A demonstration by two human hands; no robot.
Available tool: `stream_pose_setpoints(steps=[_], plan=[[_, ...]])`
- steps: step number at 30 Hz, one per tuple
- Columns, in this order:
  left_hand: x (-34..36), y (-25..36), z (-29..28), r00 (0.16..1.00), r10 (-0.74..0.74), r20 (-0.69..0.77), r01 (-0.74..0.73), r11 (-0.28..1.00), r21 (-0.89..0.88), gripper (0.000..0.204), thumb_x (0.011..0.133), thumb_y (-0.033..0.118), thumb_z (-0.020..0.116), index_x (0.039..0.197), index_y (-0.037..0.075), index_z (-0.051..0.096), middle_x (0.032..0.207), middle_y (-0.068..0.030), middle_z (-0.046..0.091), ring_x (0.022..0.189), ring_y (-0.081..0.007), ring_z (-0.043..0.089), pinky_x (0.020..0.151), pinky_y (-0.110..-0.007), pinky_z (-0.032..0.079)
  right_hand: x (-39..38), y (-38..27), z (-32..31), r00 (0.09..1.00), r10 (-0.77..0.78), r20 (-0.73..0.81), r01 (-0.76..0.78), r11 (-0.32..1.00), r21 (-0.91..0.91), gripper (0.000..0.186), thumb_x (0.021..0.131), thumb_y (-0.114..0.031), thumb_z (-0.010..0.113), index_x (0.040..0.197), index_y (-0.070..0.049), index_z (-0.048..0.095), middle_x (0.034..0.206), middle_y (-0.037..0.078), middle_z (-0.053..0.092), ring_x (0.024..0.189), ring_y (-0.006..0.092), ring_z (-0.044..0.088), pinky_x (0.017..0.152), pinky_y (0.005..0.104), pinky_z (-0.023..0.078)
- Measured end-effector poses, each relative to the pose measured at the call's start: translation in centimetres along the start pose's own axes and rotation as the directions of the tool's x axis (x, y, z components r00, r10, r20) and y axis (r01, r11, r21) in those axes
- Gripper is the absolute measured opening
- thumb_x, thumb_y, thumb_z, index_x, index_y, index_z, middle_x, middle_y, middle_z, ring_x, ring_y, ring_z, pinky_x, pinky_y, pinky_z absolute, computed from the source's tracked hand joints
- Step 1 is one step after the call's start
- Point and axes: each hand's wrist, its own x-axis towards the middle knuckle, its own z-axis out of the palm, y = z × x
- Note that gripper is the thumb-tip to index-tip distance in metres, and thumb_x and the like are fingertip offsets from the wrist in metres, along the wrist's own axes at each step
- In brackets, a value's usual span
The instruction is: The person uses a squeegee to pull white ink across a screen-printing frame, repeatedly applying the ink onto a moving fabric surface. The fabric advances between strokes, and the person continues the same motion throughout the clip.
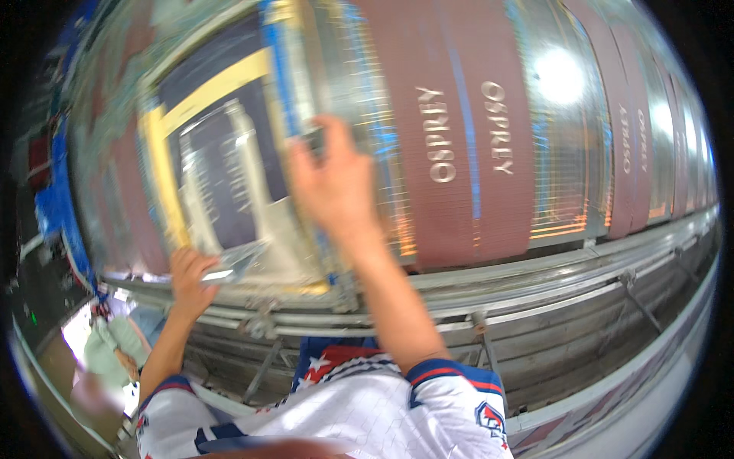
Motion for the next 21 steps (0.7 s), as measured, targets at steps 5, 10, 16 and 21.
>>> stream_pose_setpoints(steps=[5, 10, 16, 21], plan=[[-0.6, 0.8, -0.2, 0.993, 0.006, -0.115, -0.019, 0.994, -0.108, 0.039, 0.062, 0.014, 0.082, 0.098, 0.011, 0.068, 0.095, -0.0044, 0.064, 0.091, -0.0269, 0.061, 0.083, -0.041, 0.041, -0.4, -1.8, 0.6, 0.987, -0.04, -0.156, -0.001, 0.967, -0.255, 0.038, 0.097, -0.033, 0.064, 0.123, -0.007, 0.06, 0.091, 0.025, 0.071, 0.089, 0.0444, 0.07, 0.081, 0.0493, 0.052], [-1.4, 0.9, -0.2, 0.976, 0.061, -0.207, -0.072, 0.996, -0.048, 0.035, 0.063, 0.008, 0.081, 0.096, 0.01, 0.069, 0.098, -0.0033, 0.068, 0.092, -0.0248, 0.063, 0.085, -0.039, 0.043, 1.1, -0.6, 0.9, 0.975, -0.14, -0.173, 0.057, 0.909, -0.413, 0.036, 0.098, -0.037, 0.059, 0.115, -0.006, 0.065, 0.094, 0.026, 0.071, 0.092, 0.045, 0.068, 0.084, 0.0489, 0.052], [-3.3, -0.8, 1.7, 0.985, 0.086, -0.152, -0.116, 0.972, -0.203, 0.032, 0.061, 0.015, 0.084, 0.088, 0.011, 0.068, 0.085, -0.0048, 0.069, 0.086, -0.0246, 0.066, 0.085, -0.038, 0.043, 1.2, -0.2, 1.5, 0.967, -0.164, -0.195, 0.049, 0.87, -0.49, 0.038, 0.098, -0.036, 0.059, 0.119, -0.005, 0.064, 0.102, 0.027, 0.07, 0.098, 0.0446, 0.067, 0.086, 0.0478, 0.051], [-0.2, -2.5, 0.8, 0.999, 0.047, 0.001, -0.046, 0.985, -0.166, 0.032, 0.065, 0.025, 0.087, 0.088, 0.012, 0.07, 0.085, -0.0056, 0.07, 0.087, -0.0245, 0.068, 0.084, -0.039, 0.042, 0.8, -0.3, 1.0, 0.973, -0.13, -0.189, 0.024, 0.877, -0.479, 0.039, 0.098, -0.037, 0.058, 0.119, -0.004, 0.064, 0.1, 0.026, 0.07, 0.097, 0.044, 0.067, 0.085, 0.0473, 0.051]])
